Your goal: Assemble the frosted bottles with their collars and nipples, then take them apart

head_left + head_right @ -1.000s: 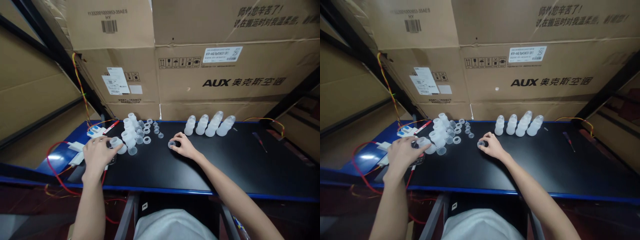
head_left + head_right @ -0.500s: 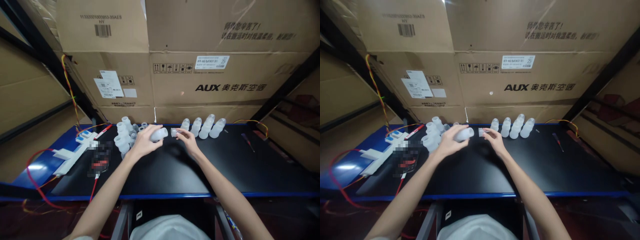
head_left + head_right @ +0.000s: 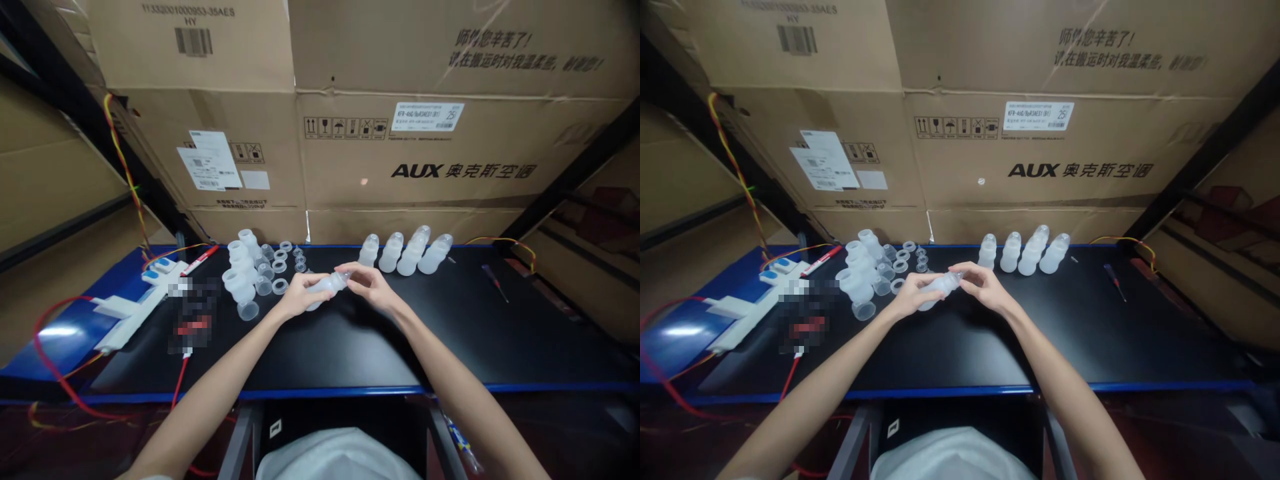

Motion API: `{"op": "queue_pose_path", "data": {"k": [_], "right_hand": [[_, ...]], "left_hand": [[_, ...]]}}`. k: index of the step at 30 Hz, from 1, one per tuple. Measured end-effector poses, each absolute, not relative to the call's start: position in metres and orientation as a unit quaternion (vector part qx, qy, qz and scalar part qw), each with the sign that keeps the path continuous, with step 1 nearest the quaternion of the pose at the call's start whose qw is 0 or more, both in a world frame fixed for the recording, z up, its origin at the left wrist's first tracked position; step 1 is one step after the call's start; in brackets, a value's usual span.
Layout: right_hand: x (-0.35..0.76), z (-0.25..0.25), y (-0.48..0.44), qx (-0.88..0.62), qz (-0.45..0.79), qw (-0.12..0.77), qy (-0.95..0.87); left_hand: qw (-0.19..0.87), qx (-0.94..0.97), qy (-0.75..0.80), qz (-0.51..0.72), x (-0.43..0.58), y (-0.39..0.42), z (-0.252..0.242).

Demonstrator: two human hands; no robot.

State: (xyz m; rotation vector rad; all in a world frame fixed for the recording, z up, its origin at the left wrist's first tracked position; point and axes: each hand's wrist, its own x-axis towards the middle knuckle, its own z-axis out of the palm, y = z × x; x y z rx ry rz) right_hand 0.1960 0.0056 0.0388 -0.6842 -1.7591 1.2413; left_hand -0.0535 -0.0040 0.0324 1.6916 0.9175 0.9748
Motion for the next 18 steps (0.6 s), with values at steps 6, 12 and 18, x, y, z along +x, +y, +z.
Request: {"op": "queue_pose_path", "data": {"k": [6,12,18], "right_hand": [[0.19,0.038,0.002,-0.334,0.44,0.406,-0.727],[0.19,0.035,0.007,-0.445,0.379,0.428,-0.689],[0.205,0.056,0.006,-0.315,0.487,0.462,-0.671]], "left_hand": [[0.446,0.701,0.373,0.413,-0.052,-0.008,0.03],[0.356,0.704,0.409,0.458,-0.046,-0.013,0.033],[0.381,0.694,0.392,0.468,-0.045,-0.013,0.035]]}}
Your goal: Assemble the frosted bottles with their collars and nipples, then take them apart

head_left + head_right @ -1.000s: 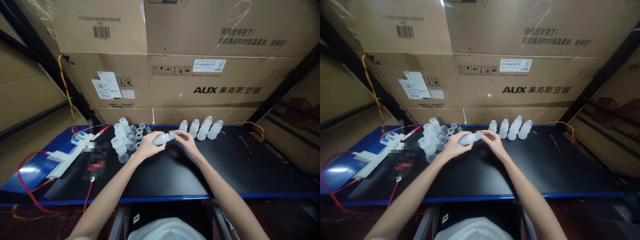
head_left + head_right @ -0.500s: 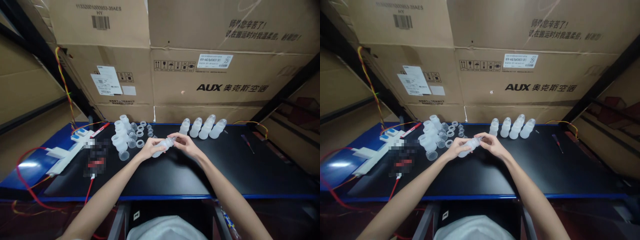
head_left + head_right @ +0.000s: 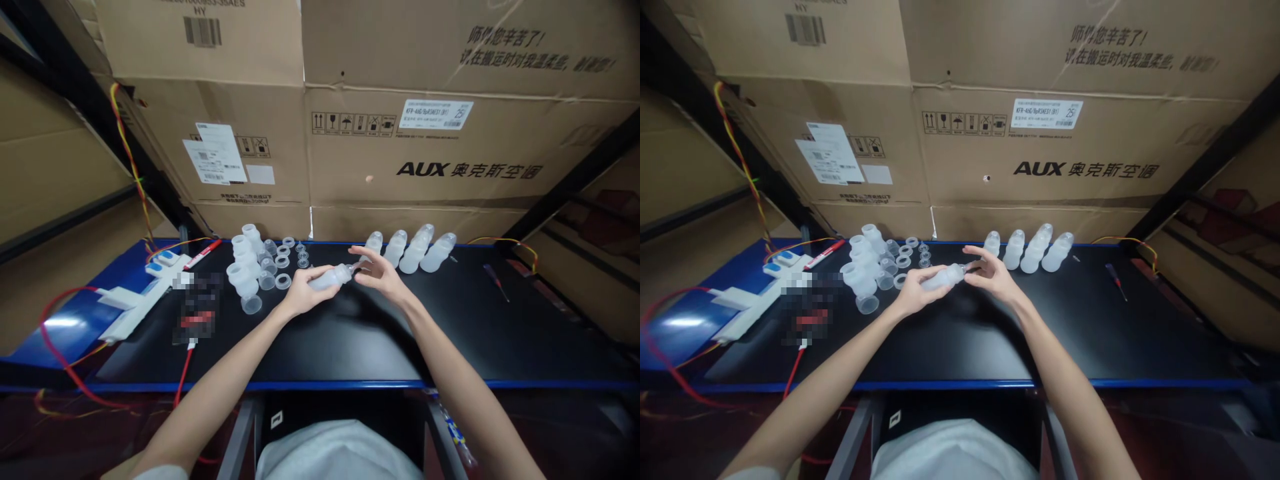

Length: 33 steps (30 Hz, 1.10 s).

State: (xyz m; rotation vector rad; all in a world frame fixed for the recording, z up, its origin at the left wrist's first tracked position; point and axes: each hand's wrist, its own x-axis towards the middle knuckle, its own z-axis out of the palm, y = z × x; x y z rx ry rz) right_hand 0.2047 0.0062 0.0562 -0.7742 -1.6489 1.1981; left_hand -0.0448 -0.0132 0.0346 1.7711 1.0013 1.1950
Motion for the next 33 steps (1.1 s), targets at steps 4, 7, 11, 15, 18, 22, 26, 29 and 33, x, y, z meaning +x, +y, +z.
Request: {"op": "queue_pose_path", "data": {"k": [4,7,11,15,18,22,26,29,33], "right_hand": [[0.2,0.057,0.0,-0.323,0.467,0.404,-0.717],[0.191,0.049,-0.003,-0.397,0.398,0.408,-0.72],[0.185,0.04,-0.003,-0.452,0.35,0.39,-0.722],[0.185,0.037,-0.001,-0.46,0.359,0.382,-0.717],[0.184,0.035,-0.001,-0.469,0.354,0.383,-0.712],[0.184,0.038,-0.003,-0.45,0.363,0.406,-0.707],[0.19,0.047,-0.004,-0.354,0.46,0.423,-0.696],[0.197,0.053,-0.004,-0.293,0.519,0.384,-0.705],[0.2,0.053,-0.004,-0.304,0.486,0.377,-0.728]], "left_hand": [[0.368,0.716,0.385,0.451,-0.044,-0.016,0.034],[0.337,0.738,0.381,0.443,-0.041,-0.019,0.032],[0.267,0.764,0.373,0.454,-0.036,-0.022,0.027],[0.21,0.774,0.374,0.466,-0.032,-0.023,0.021],[0.184,0.784,0.362,0.47,-0.032,-0.024,0.02],[0.181,0.775,0.369,0.48,-0.035,-0.022,0.021],[0.213,0.748,0.391,0.492,-0.037,-0.021,0.024],[0.25,0.736,0.39,0.493,-0.037,-0.021,0.025],[0.286,0.728,0.395,0.482,-0.037,-0.022,0.025]]}}
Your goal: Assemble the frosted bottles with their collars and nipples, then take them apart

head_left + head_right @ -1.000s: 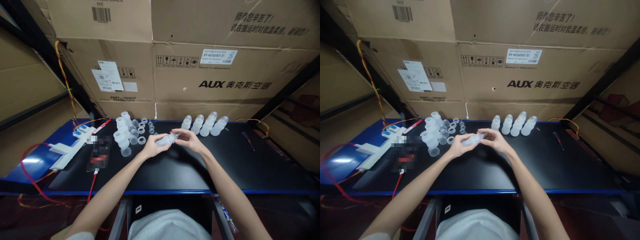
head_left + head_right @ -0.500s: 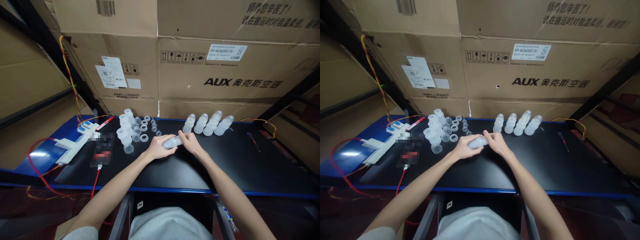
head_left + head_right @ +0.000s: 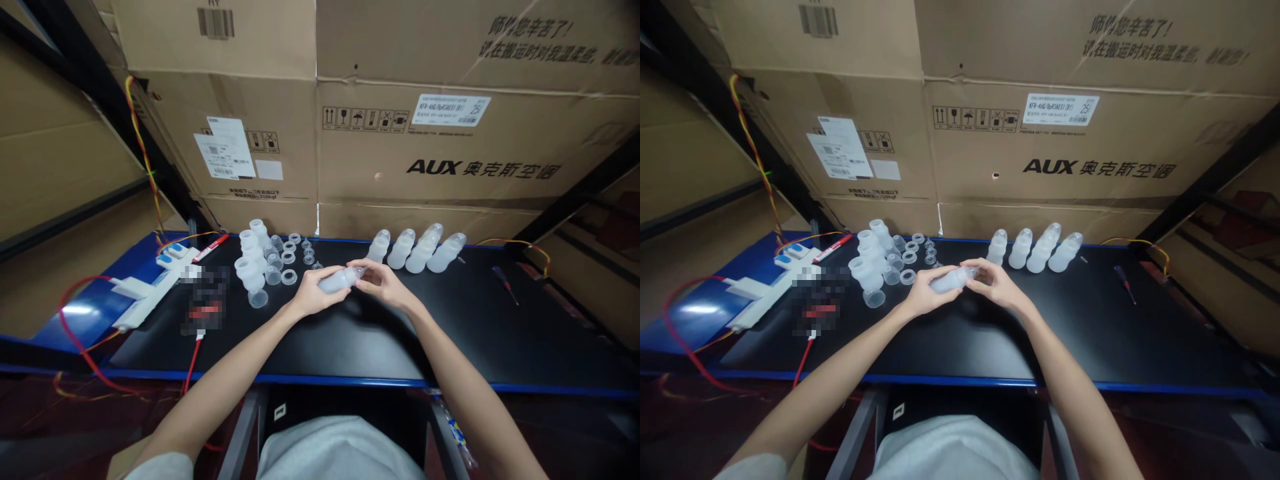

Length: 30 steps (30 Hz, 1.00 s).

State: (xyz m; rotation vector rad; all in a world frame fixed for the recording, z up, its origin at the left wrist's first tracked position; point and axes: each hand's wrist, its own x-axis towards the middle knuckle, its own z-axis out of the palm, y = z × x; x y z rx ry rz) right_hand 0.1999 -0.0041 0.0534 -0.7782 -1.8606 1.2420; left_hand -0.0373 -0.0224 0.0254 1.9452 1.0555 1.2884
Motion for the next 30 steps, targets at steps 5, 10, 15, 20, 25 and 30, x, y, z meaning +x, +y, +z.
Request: {"op": "queue_pose_path", "data": {"k": [5,10,15,20,25,30], "right_hand": [[0.197,0.047,-0.004,-0.372,0.326,0.382,-0.78],[0.194,0.043,-0.004,-0.396,0.254,0.395,-0.789],[0.188,0.037,-0.006,-0.414,0.229,0.438,-0.765],[0.178,0.036,-0.01,-0.434,0.176,0.484,-0.739],[0.175,0.035,-0.006,-0.411,0.153,0.54,-0.718],[0.174,0.033,-0.004,-0.402,0.207,0.531,-0.717]], "left_hand": [[0.291,0.729,0.402,0.47,-0.036,-0.024,0.023],[0.316,0.731,0.393,0.46,-0.031,-0.031,0.022],[0.268,0.76,0.357,0.472,-0.026,-0.037,0.013],[0.163,0.794,0.358,0.464,-0.029,-0.029,0.014],[0.038,0.854,0.363,0.371,-0.052,-0.038,0.041],[-0.129,0.763,0.482,0.412,-0.113,-0.078,0.034]]}}
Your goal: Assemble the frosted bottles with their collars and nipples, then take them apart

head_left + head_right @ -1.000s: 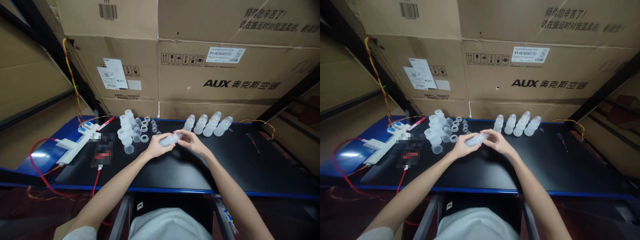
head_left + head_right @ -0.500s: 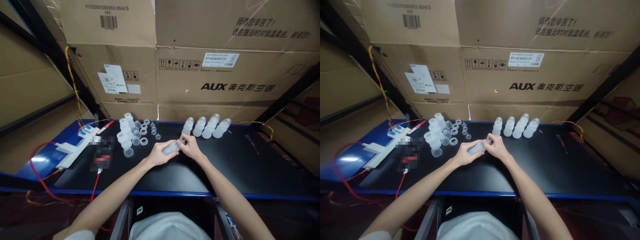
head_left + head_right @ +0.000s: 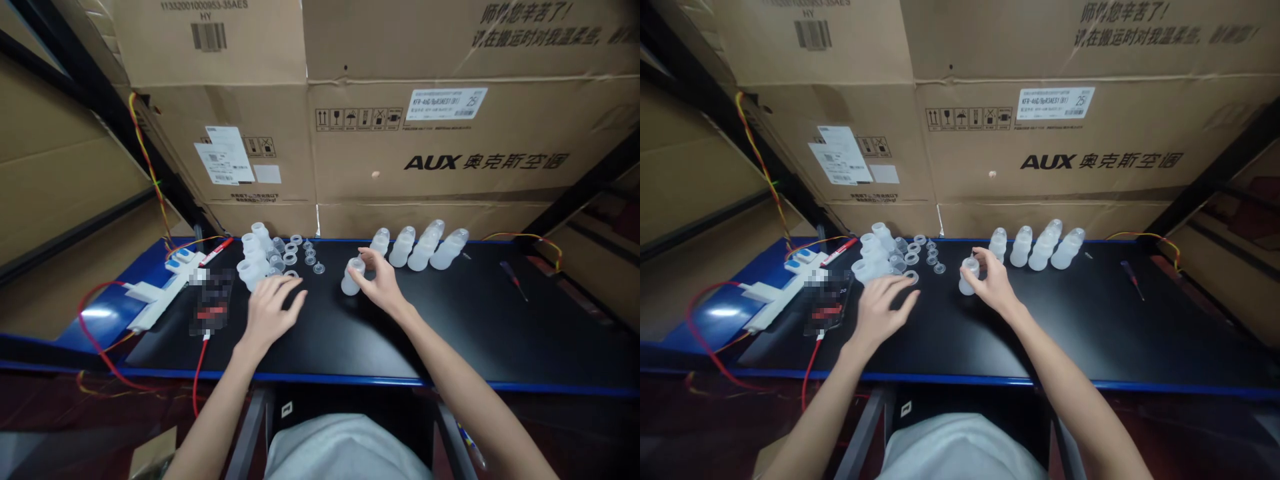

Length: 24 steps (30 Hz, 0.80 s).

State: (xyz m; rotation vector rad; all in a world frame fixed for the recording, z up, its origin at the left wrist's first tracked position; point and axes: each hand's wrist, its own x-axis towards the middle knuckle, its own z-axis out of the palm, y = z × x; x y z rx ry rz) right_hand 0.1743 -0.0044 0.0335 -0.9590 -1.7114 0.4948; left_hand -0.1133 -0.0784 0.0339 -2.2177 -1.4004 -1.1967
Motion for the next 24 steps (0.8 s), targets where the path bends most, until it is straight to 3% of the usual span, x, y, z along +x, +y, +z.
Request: {"op": "queue_pose_path", "data": {"k": [4,10,14,18,21,24], "right_hand": [[0.172,0.031,-0.006,-0.381,0.265,0.488,-0.74],[0.168,0.016,-0.005,-0.369,0.359,0.444,-0.733],[0.167,0.015,-0.005,-0.35,0.373,0.427,-0.746],[0.167,0.022,-0.008,-0.359,0.27,0.444,-0.775],[0.169,0.026,-0.01,-0.361,0.222,0.454,-0.784],[0.172,0.029,-0.01,-0.351,0.21,0.469,-0.783]], "left_hand": [[0.215,-0.66,-0.62,-0.365,-0.159,-0.101,0.008],[0.184,-0.63,-0.677,-0.331,-0.163,-0.115,-0.004],[-0.003,-0.681,-0.603,-0.415,-0.147,-0.115,0.01],[-0.219,-0.624,-0.483,-0.574,-0.129,-0.09,0.04],[-0.255,-0.588,-0.396,-0.657,-0.111,-0.058,0.064],[-0.268,-0.612,-0.352,-0.655,-0.093,-0.032,0.08]]}}
